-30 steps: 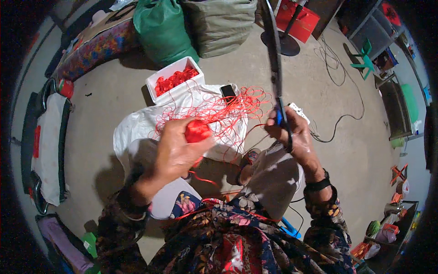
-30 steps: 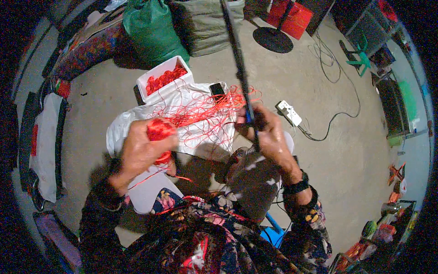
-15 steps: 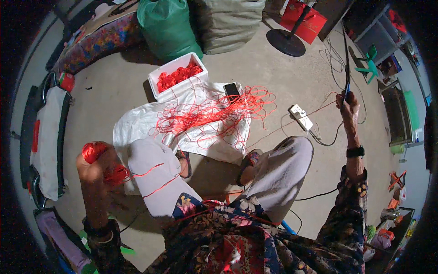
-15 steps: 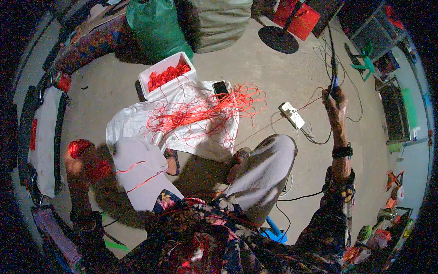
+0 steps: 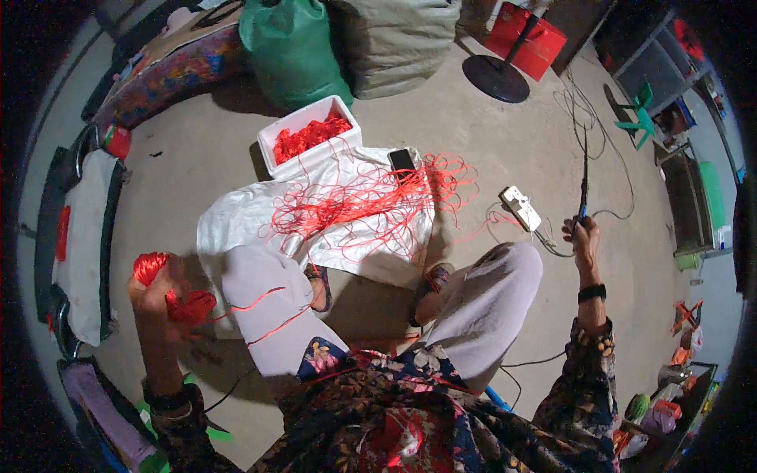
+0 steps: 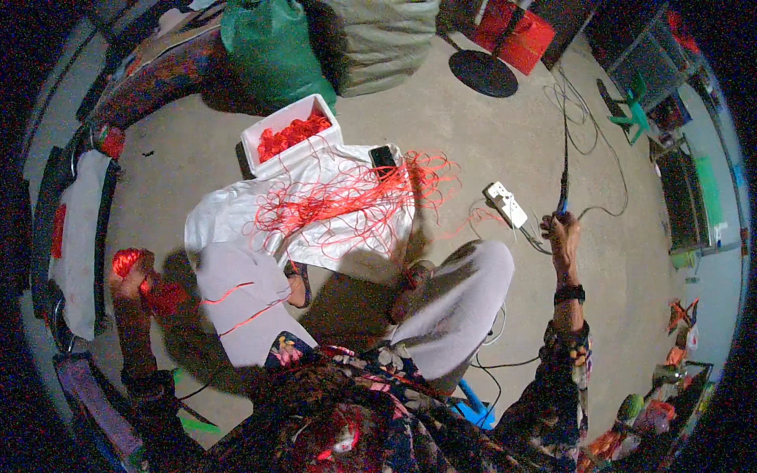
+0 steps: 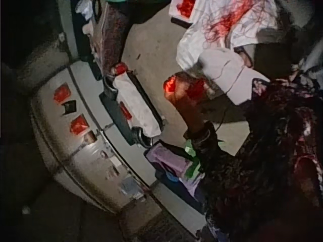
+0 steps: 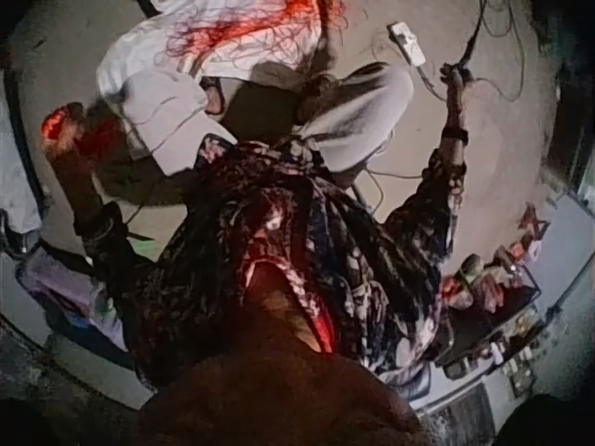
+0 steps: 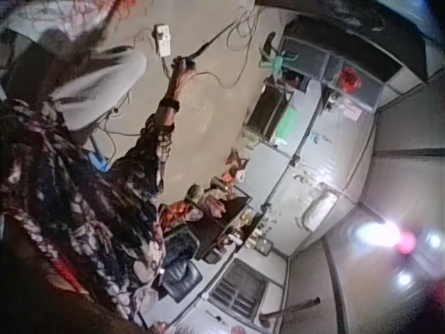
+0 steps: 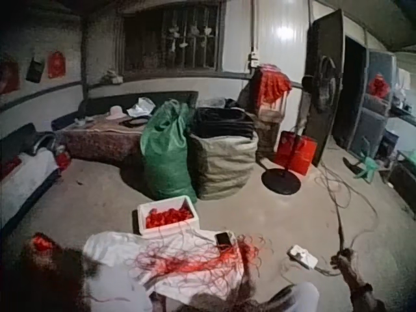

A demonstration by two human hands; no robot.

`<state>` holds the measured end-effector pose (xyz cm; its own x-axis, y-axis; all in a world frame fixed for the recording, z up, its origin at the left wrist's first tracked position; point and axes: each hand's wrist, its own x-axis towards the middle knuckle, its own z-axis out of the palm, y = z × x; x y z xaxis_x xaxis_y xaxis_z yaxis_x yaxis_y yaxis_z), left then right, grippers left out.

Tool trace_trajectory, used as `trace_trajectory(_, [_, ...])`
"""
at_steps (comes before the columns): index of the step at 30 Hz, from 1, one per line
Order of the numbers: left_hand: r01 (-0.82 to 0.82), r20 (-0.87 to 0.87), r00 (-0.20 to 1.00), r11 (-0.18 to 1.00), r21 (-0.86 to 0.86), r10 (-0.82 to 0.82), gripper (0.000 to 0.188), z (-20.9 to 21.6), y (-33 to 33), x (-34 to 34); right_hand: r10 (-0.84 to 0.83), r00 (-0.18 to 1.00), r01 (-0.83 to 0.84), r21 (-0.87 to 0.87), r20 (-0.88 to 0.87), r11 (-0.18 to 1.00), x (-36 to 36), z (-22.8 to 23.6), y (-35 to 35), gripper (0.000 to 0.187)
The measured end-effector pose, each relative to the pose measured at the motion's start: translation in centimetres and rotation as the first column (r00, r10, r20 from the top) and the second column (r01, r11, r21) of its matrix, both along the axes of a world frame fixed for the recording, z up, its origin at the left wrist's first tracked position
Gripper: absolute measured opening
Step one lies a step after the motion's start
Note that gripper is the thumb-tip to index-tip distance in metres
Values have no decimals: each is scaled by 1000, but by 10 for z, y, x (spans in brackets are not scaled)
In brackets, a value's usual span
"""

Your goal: Wrapping and tying red nylon string around a plastic water bottle.

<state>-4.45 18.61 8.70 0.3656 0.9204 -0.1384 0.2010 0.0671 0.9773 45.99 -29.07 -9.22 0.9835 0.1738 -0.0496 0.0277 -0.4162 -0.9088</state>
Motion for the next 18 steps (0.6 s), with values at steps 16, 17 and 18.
trace_trajectory(16, [352, 275, 883, 924, 152, -381, 29, -2, 34, 33, 477, 875, -370, 521, -83, 770, -144, 68, 104, 43])
trace_trajectory(17, [378, 163, 883, 873, 307, -440, 29, -12, 37, 33, 456, 884, -335, 544, -100, 769, -157, 71, 117, 47])
trace_trajectory(18, [431, -114, 885, 702, 567, -451, 25, -21, 45, 38, 438, 893, -335, 496, -104, 801, -165, 70, 127, 48])
